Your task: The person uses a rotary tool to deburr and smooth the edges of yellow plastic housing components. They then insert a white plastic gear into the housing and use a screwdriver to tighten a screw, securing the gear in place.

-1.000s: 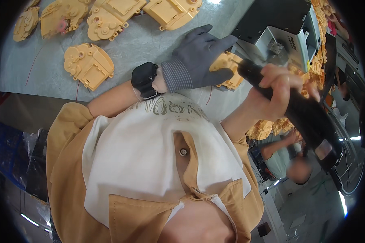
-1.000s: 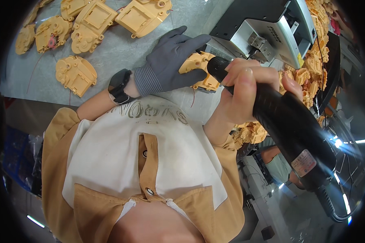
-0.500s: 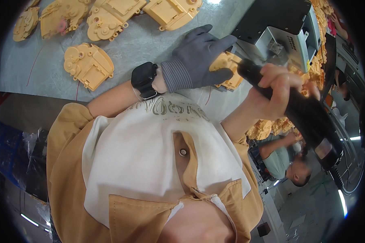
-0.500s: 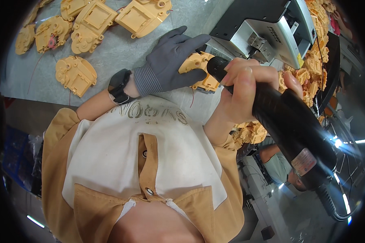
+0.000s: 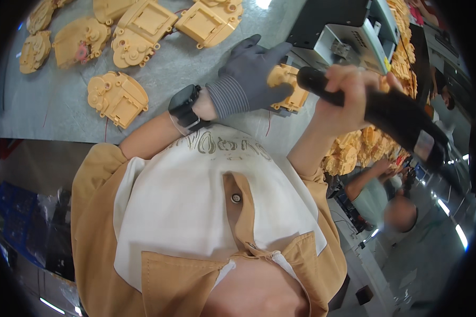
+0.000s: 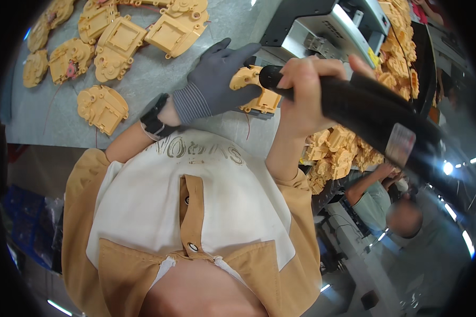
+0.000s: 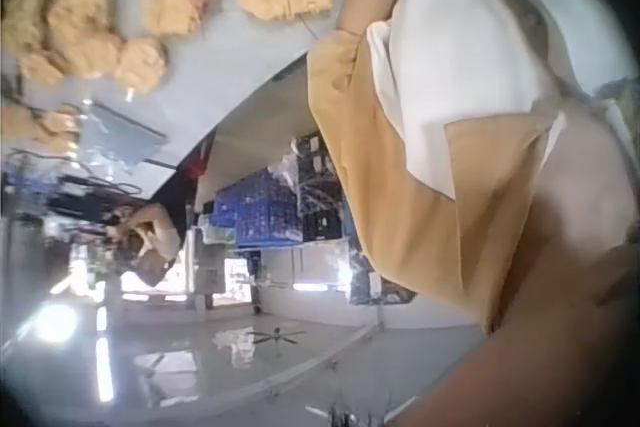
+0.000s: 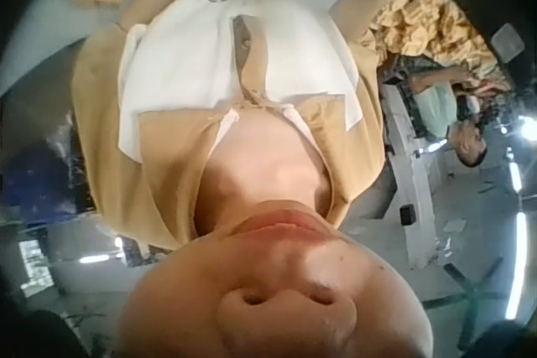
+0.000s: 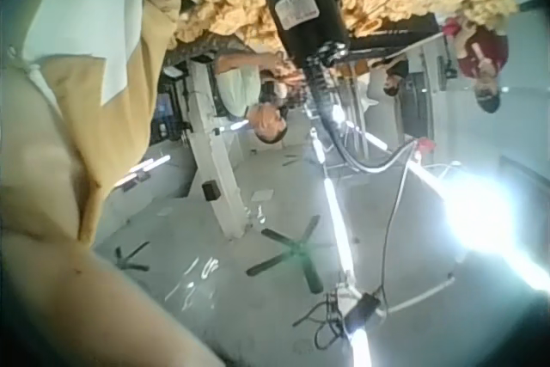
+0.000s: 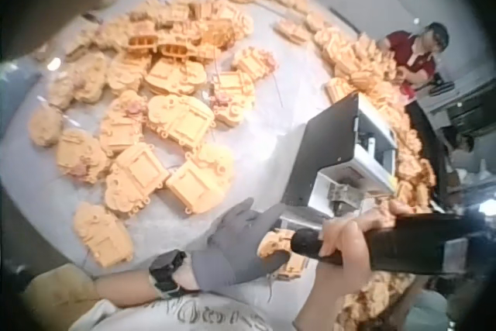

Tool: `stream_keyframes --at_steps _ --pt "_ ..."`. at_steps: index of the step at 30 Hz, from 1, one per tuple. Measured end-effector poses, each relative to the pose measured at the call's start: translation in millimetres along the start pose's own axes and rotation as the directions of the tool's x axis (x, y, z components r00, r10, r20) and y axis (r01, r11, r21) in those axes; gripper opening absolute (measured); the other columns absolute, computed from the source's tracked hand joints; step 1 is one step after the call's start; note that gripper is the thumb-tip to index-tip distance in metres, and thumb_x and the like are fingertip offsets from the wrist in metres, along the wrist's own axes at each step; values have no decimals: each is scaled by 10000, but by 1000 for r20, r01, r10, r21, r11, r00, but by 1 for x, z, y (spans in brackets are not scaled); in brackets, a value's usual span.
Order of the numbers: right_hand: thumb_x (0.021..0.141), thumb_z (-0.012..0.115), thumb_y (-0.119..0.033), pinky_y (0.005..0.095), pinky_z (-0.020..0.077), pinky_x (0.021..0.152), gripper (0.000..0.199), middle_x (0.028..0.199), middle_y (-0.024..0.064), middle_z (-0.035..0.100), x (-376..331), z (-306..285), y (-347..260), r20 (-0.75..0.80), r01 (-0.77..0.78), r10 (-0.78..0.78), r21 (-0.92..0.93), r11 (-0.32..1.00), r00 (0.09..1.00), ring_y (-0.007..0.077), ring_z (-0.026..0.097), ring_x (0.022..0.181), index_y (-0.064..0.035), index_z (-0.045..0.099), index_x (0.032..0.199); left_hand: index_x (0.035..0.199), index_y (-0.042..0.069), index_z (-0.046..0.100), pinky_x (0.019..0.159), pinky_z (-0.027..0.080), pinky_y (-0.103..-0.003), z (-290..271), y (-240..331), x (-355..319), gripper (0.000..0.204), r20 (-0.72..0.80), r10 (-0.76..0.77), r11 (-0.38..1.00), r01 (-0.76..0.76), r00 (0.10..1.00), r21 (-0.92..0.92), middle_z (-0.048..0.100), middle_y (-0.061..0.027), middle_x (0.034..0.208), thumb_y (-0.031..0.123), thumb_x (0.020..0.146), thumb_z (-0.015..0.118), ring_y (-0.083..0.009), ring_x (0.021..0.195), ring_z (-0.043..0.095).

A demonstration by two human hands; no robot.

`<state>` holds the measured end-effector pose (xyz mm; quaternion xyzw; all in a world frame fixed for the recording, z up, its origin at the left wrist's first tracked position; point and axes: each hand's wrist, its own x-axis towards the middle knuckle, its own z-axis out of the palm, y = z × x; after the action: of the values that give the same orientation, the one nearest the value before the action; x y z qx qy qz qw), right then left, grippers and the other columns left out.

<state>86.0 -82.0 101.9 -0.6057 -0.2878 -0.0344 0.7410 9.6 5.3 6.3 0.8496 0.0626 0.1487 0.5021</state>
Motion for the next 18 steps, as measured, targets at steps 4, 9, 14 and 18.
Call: stream_keyframes --at_steps 4,9,14,18 --pt "841 501 -224 315 417 597 300 673 10 448 1 -53 -52 -160 82 -8 462 883 987 111 424 524 -126 496 1125 1250 84 392 924 387 -363 -19 16 3 651 -26 -68 908 51 997 -417 581 -66 945 137 669 680 -217 867 568" --pt "838 521 -275 287 344 616 303 662 -5 421 4 -91 -104 -229 239 -146 461 855 963 103 409 564 -73 539 1063 1185 57 454 821 451 -343 -59 60 -4 637 -244 258 874 -334 935 -353 552 -76 975 -86 597 657 -231 910 534" --pt "852 496 -395 302 352 607 425 661 7 419 -9 -78 -93 -268 231 -169 222 947 949 113 401 548 -121 450 1173 1110 59 519 862 444 -387 -82 61 -16 604 -301 505 832 -549 809 -80 548 -84 1007 -114 545 643 -261 925 522" --pt "844 464 -484 338 384 574 556 668 51 445 -21 -60 -65 -39 58 -51 213 975 998 158 453 550 -119 322 1238 1128 32 503 883 437 -380 -110 60 -82 511 -454 97 971 -185 886 -153 535 -98 1079 -70 641 625 -254 994 519"
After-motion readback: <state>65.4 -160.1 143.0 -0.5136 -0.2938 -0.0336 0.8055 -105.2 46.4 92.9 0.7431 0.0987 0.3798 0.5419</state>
